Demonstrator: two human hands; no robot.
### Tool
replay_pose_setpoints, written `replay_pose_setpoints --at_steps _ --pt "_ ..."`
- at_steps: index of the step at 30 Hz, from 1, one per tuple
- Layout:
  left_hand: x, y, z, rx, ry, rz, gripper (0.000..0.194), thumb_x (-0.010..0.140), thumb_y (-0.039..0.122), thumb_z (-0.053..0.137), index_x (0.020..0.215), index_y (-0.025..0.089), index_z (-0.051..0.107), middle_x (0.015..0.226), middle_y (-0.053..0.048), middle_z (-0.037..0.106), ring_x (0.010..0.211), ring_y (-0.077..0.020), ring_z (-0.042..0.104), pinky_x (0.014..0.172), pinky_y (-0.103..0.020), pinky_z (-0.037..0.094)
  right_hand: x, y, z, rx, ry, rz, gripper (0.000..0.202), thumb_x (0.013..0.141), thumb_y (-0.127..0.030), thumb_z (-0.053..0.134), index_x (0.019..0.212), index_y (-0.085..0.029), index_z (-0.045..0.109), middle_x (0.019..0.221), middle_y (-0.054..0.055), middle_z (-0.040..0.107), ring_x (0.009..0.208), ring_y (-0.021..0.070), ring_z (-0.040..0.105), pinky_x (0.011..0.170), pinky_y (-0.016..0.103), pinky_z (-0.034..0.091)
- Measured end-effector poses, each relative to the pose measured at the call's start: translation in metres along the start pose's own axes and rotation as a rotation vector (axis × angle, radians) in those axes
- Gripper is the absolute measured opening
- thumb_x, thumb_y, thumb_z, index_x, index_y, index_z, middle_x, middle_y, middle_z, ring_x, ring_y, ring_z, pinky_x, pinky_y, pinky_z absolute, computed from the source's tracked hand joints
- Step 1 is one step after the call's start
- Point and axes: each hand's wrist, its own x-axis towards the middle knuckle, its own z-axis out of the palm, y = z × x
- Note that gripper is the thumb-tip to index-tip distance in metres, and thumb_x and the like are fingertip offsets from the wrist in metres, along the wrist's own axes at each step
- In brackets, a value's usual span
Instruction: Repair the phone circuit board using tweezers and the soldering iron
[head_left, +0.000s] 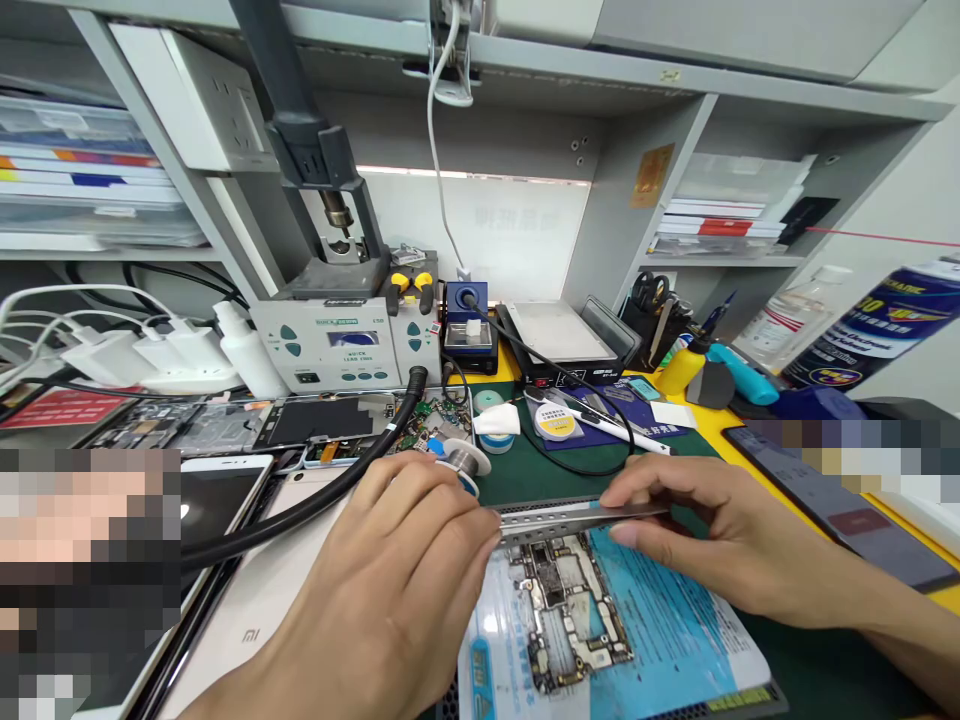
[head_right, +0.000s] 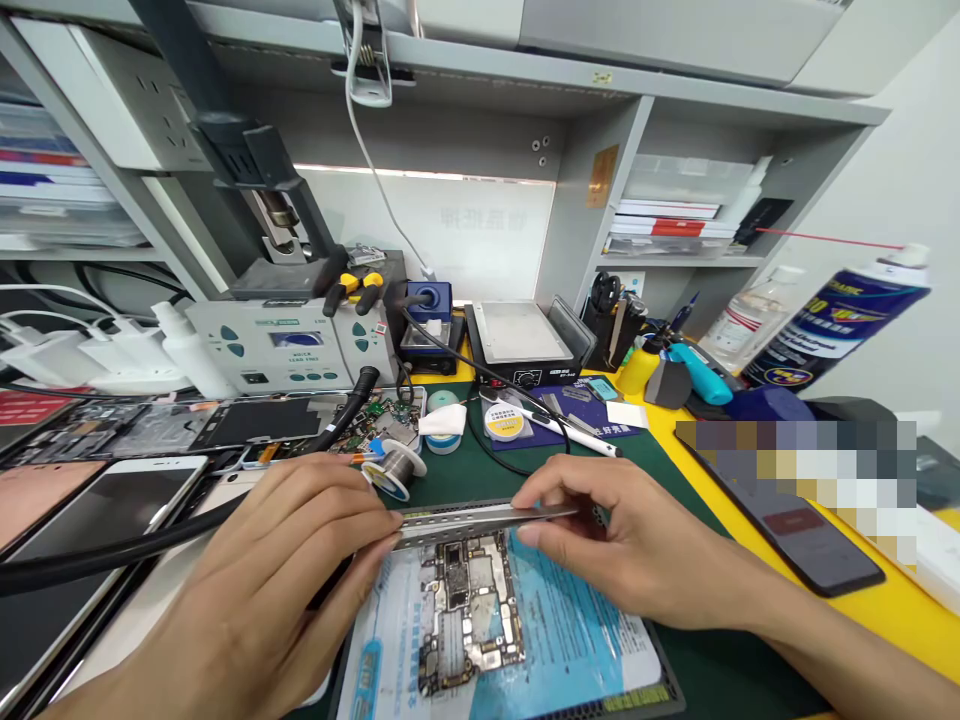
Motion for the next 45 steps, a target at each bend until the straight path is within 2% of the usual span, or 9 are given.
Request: replay_pose_setpoints --at_steps 8,13,18,23,29,32,38,41,45 --pt "0.000 0.004 -0.002 -0.174 -0.056 -0.139 0.020 0.103 0.003 0.052 0.108 0.016 0.066 0.096 -0.004 0.064 0.096 -0.0201 0.055 0.095 -0.041 0.044 0.002 -0.004 0.002 -0.118 0.091 -0.238 0.017 0.102 -0.032 0.069 0.102 -0.019 0.080 0.080 0.004 0.075 0.064 0.0152 0.065 0.056 0.025 0.049" --pt "0.000 0.006 -0.001 -0.213 -0.073 -0.193 0.013 0.103 0.014 0.056 0.111 0.019 0.066 0.100 -0.004 0.065 0.098 -0.0201 0.058 0.094 -0.037 0.048 0.002 -0.005 0.001 -0.123 0.132 -0.417 0.013 0.102 -0.022 0.069 0.102 -0.017 0.081 0.067 0.000 0.065 0.057 0.0125 0.059 0.052 0.023 0.043" --pt "0.003 0.006 -0.005 -0.052 -0.173 -0.113 0.012 0.101 0.017 0.062 0.111 0.019 0.068 0.104 -0.001 0.070 0.101 -0.0204 0.062 0.103 -0.039 0.047 0.000 0.000 -0.001 -0.076 0.105 -0.388 0.015 0.102 -0.024 0.070 0.103 -0.020 0.084 0.065 -0.001 0.062 0.056 0.0126 0.057 0.051 0.023 0.042" --pt "0.006 0.008 -0.006 -0.029 -0.197 -0.084 0.015 0.104 0.013 0.055 0.107 0.018 0.069 0.094 -0.001 0.070 0.094 -0.0185 0.063 0.104 -0.039 0.050 0.001 -0.004 -0.004 -0.092 0.028 -0.318 0.011 0.099 -0.021 0.071 0.097 -0.019 0.082 0.074 0.003 0.071 0.062 0.0144 0.065 0.056 0.024 0.049" --pt "0.005 0.009 -0.001 0.074 -0.158 -0.006 0.023 0.104 0.040 0.061 0.106 0.020 0.071 0.092 -0.007 0.066 0.099 -0.0244 0.065 0.105 -0.047 0.057 -0.002 -0.009 -0.005 -0.184 -0.042 -0.277 0.010 0.094 -0.017 0.070 0.092 -0.022 0.079 0.082 0.005 0.073 0.071 0.0191 0.072 0.064 0.028 0.056" --pt "0.004 0.008 0.003 0.095 -0.149 0.007 0.025 0.103 0.044 0.063 0.105 0.020 0.071 0.093 -0.007 0.065 0.099 -0.0247 0.065 0.106 -0.049 0.057 -0.003 -0.009 -0.004 -0.234 -0.054 -0.288 0.012 0.094 -0.017 0.068 0.094 -0.022 0.079 0.085 0.006 0.073 0.075 0.0201 0.073 0.068 0.029 0.058" --pt "-0.003 0.007 0.003 0.039 -0.187 0.014 0.010 0.102 0.022 0.060 0.102 0.020 0.070 0.093 -0.005 0.068 0.095 -0.0209 0.065 0.111 -0.047 0.054 -0.003 -0.013 -0.004 -0.307 -0.062 -0.280 0.016 0.092 -0.015 0.066 0.095 -0.023 0.079 0.089 0.007 0.076 0.081 0.0219 0.076 0.072 0.031 0.061" --pt "-0.007 0.006 0.003 0.013 -0.211 0.019 0.018 0.101 0.006 0.055 0.097 0.019 0.068 0.095 -0.001 0.069 0.093 -0.0173 0.062 0.119 -0.045 0.045 -0.002 -0.017 -0.005 -0.301 -0.049 -0.289 0.017 0.089 -0.014 0.066 0.094 -0.022 0.080 0.089 0.007 0.077 0.080 0.0221 0.077 0.072 0.031 0.061" --pt "-0.010 0.003 0.008 0.006 -0.195 0.035 0.021 0.102 0.005 0.054 0.093 0.018 0.067 0.094 0.000 0.069 0.092 -0.0166 0.061 0.121 -0.043 0.040 -0.004 -0.014 -0.005 -0.271 -0.026 -0.287 0.018 0.085 -0.013 0.067 0.095 -0.023 0.079 0.092 0.007 0.079 0.084 0.0234 0.078 0.076 0.032 0.062"
